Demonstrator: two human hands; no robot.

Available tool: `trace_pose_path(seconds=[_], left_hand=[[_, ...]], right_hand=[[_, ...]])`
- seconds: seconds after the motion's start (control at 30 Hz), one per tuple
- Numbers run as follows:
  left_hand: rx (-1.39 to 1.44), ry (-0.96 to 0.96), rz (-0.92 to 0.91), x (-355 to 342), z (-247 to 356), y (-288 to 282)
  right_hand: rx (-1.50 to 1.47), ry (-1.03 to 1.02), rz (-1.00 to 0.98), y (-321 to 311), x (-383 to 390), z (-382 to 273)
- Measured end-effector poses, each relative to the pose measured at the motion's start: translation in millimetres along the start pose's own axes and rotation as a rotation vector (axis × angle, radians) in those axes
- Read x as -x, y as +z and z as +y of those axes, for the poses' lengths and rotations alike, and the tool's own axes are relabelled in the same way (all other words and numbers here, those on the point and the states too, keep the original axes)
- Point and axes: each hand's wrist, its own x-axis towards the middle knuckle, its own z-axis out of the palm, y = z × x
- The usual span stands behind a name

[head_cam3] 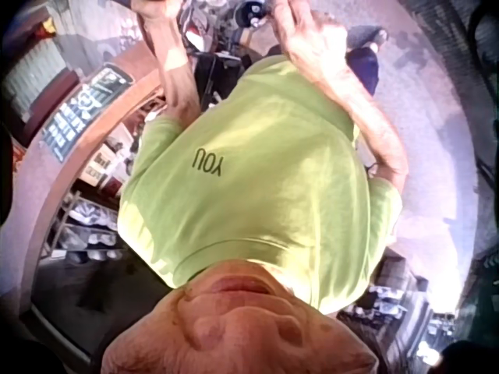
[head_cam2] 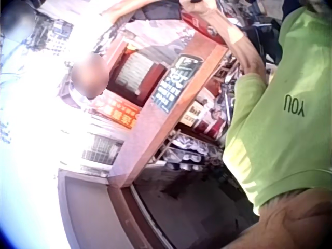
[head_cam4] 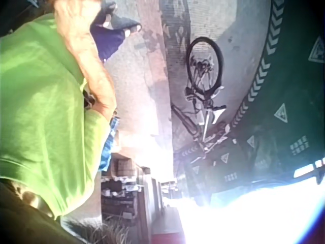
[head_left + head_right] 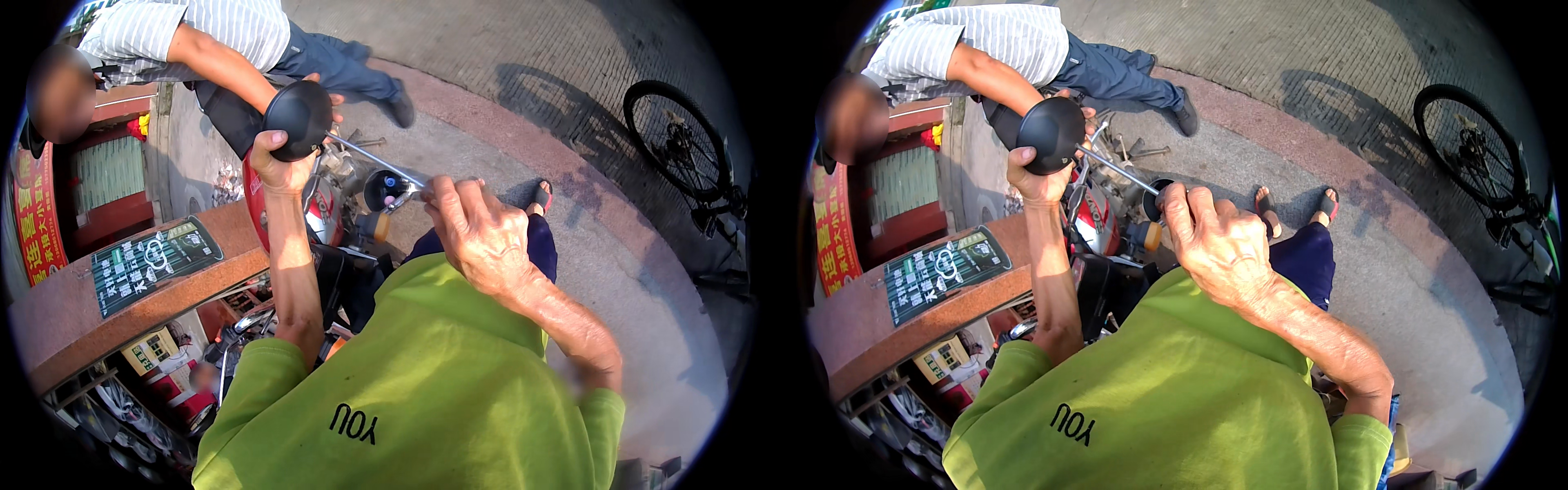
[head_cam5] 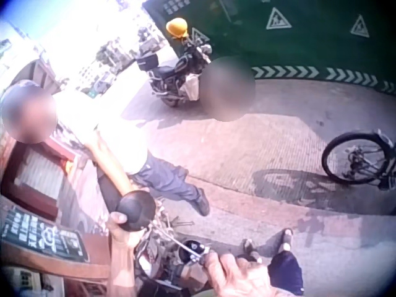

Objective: The person retrieves a motorcycle mirror and a screwdriver from a cluttered workbench, then walks to a red motorcycle parked outside. They use the screwdriver to remove the existing mirror from the handlebar and install the new mirror, tightening it into place.

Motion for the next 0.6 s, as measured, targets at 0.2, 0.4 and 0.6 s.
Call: trace_pose_path(seconds=[0.2, 0.4, 0.6], left_hand=[[-0.004, 0.005, -0.006, -1.1, -1.0, 1.3], [0.027, -0.001, 0.001, 0.2, -1.2, 1.3], [0.057, 0.000, -0.002, 2.2, -0.3, 0.4]], right_hand=[[-0.977, 0.495, -0.095, -5.4, -13.7, 5.3], [-1.028, 0.821, -0.402, -27.0, -26.2, 9.7], [-0.777, 0.541, -0.180, -21.6, 8.4, -4.4]])
